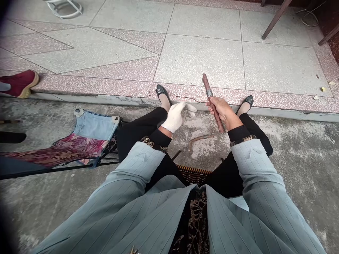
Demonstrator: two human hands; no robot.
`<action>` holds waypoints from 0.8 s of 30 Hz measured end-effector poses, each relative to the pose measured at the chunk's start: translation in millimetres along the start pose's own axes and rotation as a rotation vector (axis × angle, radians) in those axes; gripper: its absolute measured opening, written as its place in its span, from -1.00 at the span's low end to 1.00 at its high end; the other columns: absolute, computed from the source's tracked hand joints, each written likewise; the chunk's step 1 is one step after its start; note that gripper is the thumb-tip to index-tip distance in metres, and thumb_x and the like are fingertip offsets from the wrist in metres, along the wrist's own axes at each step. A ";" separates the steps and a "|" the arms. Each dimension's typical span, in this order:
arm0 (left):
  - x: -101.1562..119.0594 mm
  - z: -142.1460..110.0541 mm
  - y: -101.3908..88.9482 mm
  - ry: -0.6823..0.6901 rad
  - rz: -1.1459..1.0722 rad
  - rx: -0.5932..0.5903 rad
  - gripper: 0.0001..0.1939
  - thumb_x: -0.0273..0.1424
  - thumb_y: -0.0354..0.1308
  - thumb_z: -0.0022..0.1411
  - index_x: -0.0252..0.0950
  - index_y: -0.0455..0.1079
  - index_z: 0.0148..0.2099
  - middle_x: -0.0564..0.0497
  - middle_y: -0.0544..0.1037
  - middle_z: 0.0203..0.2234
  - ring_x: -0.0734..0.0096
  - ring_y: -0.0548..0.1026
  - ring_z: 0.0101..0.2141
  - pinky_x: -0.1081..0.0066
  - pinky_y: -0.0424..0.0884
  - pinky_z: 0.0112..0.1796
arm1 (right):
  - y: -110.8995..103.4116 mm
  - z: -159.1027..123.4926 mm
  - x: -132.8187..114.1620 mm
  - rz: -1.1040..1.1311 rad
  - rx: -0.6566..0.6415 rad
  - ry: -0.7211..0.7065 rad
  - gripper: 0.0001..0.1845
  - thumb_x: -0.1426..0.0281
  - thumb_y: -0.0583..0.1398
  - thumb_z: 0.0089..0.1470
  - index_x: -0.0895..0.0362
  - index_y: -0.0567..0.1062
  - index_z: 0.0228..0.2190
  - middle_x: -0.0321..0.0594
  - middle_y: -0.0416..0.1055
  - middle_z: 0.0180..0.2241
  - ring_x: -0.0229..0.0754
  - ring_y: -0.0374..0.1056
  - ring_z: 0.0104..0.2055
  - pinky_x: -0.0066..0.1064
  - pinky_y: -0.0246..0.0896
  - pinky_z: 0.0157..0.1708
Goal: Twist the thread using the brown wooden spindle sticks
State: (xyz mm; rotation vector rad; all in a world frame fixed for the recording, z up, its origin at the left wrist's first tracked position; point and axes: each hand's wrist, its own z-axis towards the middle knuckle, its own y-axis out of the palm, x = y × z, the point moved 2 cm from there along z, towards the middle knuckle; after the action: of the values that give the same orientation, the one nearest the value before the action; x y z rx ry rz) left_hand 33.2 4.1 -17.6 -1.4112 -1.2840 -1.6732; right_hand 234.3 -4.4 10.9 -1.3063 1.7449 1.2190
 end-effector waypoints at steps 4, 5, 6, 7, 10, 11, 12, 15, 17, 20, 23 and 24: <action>-2.2 5.5 -1.6 -0.151 -0.327 0.075 -0.48 -0.12 -0.02 0.36 -0.33 0.34 -0.56 -0.12 0.55 -0.48 0.37 0.52 -0.49 0.33 0.47 -0.44 | -0.5 -0.4 -3.4 -0.035 -0.009 -0.005 -0.74 0.26 0.28 0.15 0.15 0.36 -0.40 -0.25 0.44 -0.44 -0.43 0.15 -0.63 -0.60 0.03 -0.73; -2.2 5.8 -1.7 -0.198 -0.400 0.077 -0.47 -0.14 -0.03 0.37 -0.32 0.32 -0.58 -0.10 0.52 -0.52 0.36 0.52 -0.50 0.32 0.48 -0.44 | -0.7 -0.5 -3.7 -0.038 -0.007 -0.007 -0.73 0.25 0.29 0.14 0.16 0.36 -0.40 -0.25 0.44 -0.44 -0.43 0.14 -0.63 -0.61 0.03 -0.72; -1.6 5.4 -1.6 -0.241 -0.464 0.079 -0.47 -0.15 -0.04 0.38 -0.32 0.31 -0.58 -0.08 0.50 -0.56 0.35 0.52 -0.51 0.31 0.48 -0.45 | -0.8 -0.5 -3.6 -0.038 -0.007 -0.010 -0.72 0.24 0.29 0.14 0.16 0.36 -0.40 -0.24 0.44 -0.44 -0.43 0.14 -0.62 -0.61 0.03 -0.72; -0.5 4.2 -1.2 -0.270 -0.518 0.084 -0.48 -0.15 -0.04 0.39 -0.32 0.33 -0.56 -0.06 0.48 -0.58 0.36 0.51 -0.52 0.32 0.48 -0.45 | -0.6 -0.5 -3.0 -0.037 -0.010 -0.013 -0.72 0.23 0.29 0.13 0.16 0.37 -0.40 -0.24 0.44 -0.43 -0.43 0.14 -0.62 -0.60 0.03 -0.72; 7.2 -3.0 1.5 -0.241 -0.616 0.133 -0.58 -0.14 -0.03 0.40 -0.32 0.48 -0.31 -0.03 0.52 -0.53 0.39 0.54 -0.47 0.34 0.50 -0.39 | 0.9 0.0 0.9 -0.018 -0.026 -0.006 -0.71 0.23 0.30 0.12 0.15 0.36 -0.40 -0.25 0.43 -0.43 -0.43 0.14 -0.61 -0.60 0.04 -0.72; 11.0 -6.1 2.9 -0.205 -0.624 0.154 -0.61 -0.14 -0.03 0.40 -0.31 0.51 -0.18 -0.04 0.56 -0.47 0.38 0.56 -0.42 0.33 0.51 -0.35 | 1.6 0.4 2.5 -0.009 -0.029 0.000 -0.72 0.24 0.30 0.12 0.15 0.36 -0.40 -0.25 0.43 -0.44 -0.43 0.14 -0.61 -0.60 0.04 -0.72; 14.9 -9.1 4.5 -0.168 -0.621 0.175 -0.61 -0.15 -0.04 0.41 -0.27 0.50 -0.05 -0.05 0.60 -0.39 0.35 0.58 -0.35 0.31 0.53 -0.29 | 2.5 0.7 4.0 -0.001 -0.030 0.008 -0.72 0.25 0.30 0.13 0.15 0.36 -0.40 -0.25 0.42 -0.45 -0.43 0.14 -0.61 -0.60 0.04 -0.71; 24.9 -14.0 7.7 -0.090 -0.582 0.210 -0.57 -0.24 -0.13 0.41 -0.15 0.35 0.22 -0.05 0.60 -0.06 0.27 0.59 -0.14 0.18 0.52 -0.10 | 5.1 1.0 6.7 0.004 -0.024 0.029 -0.72 0.26 0.29 0.14 0.16 0.34 -0.40 -0.27 0.41 -0.46 -0.44 0.13 -0.62 -0.61 0.02 -0.72; 26.3 -11.8 6.5 -0.089 -0.537 0.207 -0.51 -0.32 -0.13 0.36 -0.08 0.26 0.29 -0.04 0.50 0.11 0.29 0.59 -0.11 0.14 0.50 -0.02 | 7.1 0.2 6.7 -0.012 -0.025 0.038 -0.72 0.25 0.29 0.14 0.15 0.34 -0.40 -0.27 0.40 -0.46 -0.44 0.11 -0.63 -0.61 0.01 -0.73; 19.6 -2.9 -2.8 -0.120 -0.329 0.184 -0.39 -0.40 -0.01 0.24 -0.04 0.18 0.33 -0.06 0.39 0.21 0.31 0.60 -0.15 0.13 0.49 -0.01 | 9.3 -1.9 5.4 -0.030 -0.010 0.043 -0.75 0.29 0.26 0.18 0.16 0.34 -0.40 -0.28 0.40 -0.48 -0.45 0.09 -0.64 -0.61 0.00 -0.73; 9.5 4.8 -17.1 -0.117 0.297 0.145 -0.36 -0.43 0.09 0.19 -0.03 0.22 0.31 -0.06 0.40 0.20 0.20 0.57 -0.09 0.17 0.45 -0.01 | 9.5 -3.2 5.3 -0.051 0.025 0.045 -0.79 0.35 0.19 0.25 0.17 0.35 -0.41 -0.27 0.41 -0.49 -0.44 0.08 -0.66 -0.61 -0.01 -0.74; 6.9 6.1 -21.3 -0.103 0.556 0.125 -0.41 -0.40 0.11 0.20 -0.06 0.26 0.29 -0.06 0.43 0.18 0.15 0.54 -0.04 0.18 0.43 0.00 | 9.0 -3.1 5.7 -0.061 0.032 0.042 -0.79 0.36 0.17 0.26 0.17 0.35 -0.41 -0.26 0.41 -0.49 -0.44 0.09 -0.66 -0.61 0.00 -0.74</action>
State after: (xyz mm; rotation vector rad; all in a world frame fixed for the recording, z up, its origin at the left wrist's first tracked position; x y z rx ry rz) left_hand 14.9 18.3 -17.4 -1.6078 -0.9118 -1.1419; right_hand 224.1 -8.6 9.7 -1.3655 1.7340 1.1333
